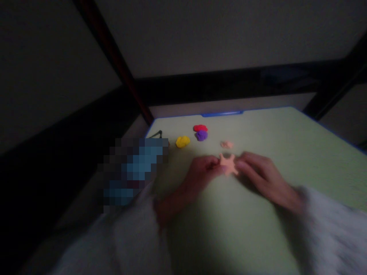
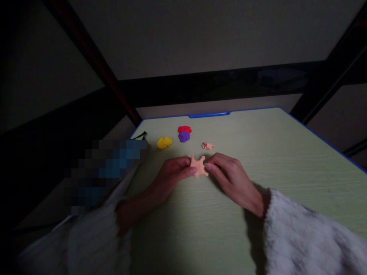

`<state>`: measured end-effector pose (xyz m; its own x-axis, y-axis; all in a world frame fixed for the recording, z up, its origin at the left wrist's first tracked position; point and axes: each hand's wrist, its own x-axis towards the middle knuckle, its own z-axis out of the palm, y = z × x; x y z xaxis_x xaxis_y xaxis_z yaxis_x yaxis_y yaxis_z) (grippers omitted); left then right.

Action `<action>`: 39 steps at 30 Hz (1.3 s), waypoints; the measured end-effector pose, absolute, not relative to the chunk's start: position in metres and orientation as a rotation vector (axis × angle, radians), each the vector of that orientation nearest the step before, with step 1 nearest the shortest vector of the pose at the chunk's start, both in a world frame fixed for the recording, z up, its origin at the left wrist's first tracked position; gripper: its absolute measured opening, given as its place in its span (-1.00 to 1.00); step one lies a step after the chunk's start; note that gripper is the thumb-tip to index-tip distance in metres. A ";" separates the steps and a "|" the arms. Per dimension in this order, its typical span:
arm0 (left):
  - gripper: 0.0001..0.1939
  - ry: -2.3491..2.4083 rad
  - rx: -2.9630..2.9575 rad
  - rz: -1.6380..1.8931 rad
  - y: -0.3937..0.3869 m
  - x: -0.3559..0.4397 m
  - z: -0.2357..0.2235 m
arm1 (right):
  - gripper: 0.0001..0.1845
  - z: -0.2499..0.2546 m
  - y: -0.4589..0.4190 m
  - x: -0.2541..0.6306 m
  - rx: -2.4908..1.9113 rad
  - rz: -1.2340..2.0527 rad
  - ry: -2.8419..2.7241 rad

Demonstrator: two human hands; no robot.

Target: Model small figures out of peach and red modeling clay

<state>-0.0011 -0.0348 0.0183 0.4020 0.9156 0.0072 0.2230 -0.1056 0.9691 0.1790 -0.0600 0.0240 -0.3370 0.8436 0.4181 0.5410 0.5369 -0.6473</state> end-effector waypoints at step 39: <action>-0.80 0.655 0.894 0.663 -0.038 0.005 0.016 | -0.75 0.018 -0.057 0.182 -0.905 -0.036 -2.273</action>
<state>0.0046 -0.0375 0.0160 0.6227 0.7478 -0.2302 -0.2389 0.4619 0.8542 0.1816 -0.0568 0.0183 -0.5261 0.5983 0.6044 0.6172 0.7575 -0.2127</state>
